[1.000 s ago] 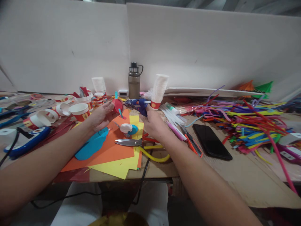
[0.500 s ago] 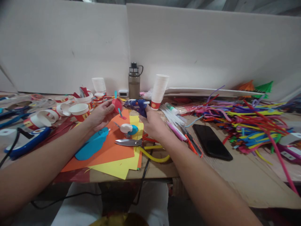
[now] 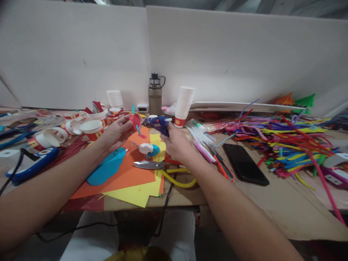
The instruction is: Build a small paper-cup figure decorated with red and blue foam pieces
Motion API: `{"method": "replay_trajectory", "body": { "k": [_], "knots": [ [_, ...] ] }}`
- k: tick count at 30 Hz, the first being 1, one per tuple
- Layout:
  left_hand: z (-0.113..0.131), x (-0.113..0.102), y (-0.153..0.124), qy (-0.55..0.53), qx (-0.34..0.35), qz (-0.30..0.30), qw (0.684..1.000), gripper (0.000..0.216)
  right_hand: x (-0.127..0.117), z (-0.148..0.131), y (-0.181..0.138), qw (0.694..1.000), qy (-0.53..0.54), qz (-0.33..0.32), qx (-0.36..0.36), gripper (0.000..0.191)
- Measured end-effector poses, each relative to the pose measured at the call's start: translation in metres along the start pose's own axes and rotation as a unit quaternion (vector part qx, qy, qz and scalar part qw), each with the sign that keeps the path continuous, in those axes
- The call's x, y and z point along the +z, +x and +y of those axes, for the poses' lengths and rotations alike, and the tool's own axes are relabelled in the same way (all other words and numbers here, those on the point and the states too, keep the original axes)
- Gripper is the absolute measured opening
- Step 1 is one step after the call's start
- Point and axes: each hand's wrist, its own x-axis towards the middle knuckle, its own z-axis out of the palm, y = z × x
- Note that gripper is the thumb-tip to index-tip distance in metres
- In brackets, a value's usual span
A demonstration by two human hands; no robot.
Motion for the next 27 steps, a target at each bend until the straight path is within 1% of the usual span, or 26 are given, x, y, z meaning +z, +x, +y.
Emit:
{"method": "replay_trajectory", "body": {
  "k": [6, 11, 14, 17, 19, 22, 24, 27],
  "knots": [
    [-0.001, -0.003, 0.001, 0.001, 0.006, -0.009, 1.0, 0.045, 0.0, 0.002, 0.0, 1.0, -0.003, -0.002, 0.006, 0.048],
    [0.0, -0.001, 0.0, 0.004, 0.004, 0.003, 1.0, 0.046, 0.0, 0.002, 0.0, 1.0, -0.009, -0.007, 0.001, 0.05],
    [0.001, 0.001, 0.0, 0.001, 0.006, 0.009, 1.0, 0.046, -0.003, -0.001, -0.001, 1.0, -0.022, -0.009, -0.007, 0.046],
    [0.002, 0.0, 0.001, -0.02, 0.004, 0.018, 1.0, 0.042, -0.006, -0.007, -0.002, 0.998, -0.066, 0.009, -0.018, 0.04],
    [0.001, -0.002, 0.002, -0.037, -0.003, 0.031, 0.999, 0.035, -0.008, -0.008, -0.002, 0.997, -0.072, 0.033, -0.021, 0.04],
    [-0.001, -0.004, 0.003, -0.052, -0.033, 0.051, 0.997, 0.028, -0.007, -0.004, -0.002, 0.998, -0.012, 0.067, -0.011, 0.04],
    [-0.002, -0.003, 0.002, -0.057, -0.068, 0.048, 0.995, 0.031, -0.004, 0.0, -0.001, 0.997, 0.035, 0.074, -0.003, 0.04],
    [-0.005, 0.001, -0.002, -0.058, -0.121, 0.017, 0.991, 0.042, -0.001, 0.0, -0.001, 0.995, 0.084, 0.055, 0.0, 0.038]
  ]
}}
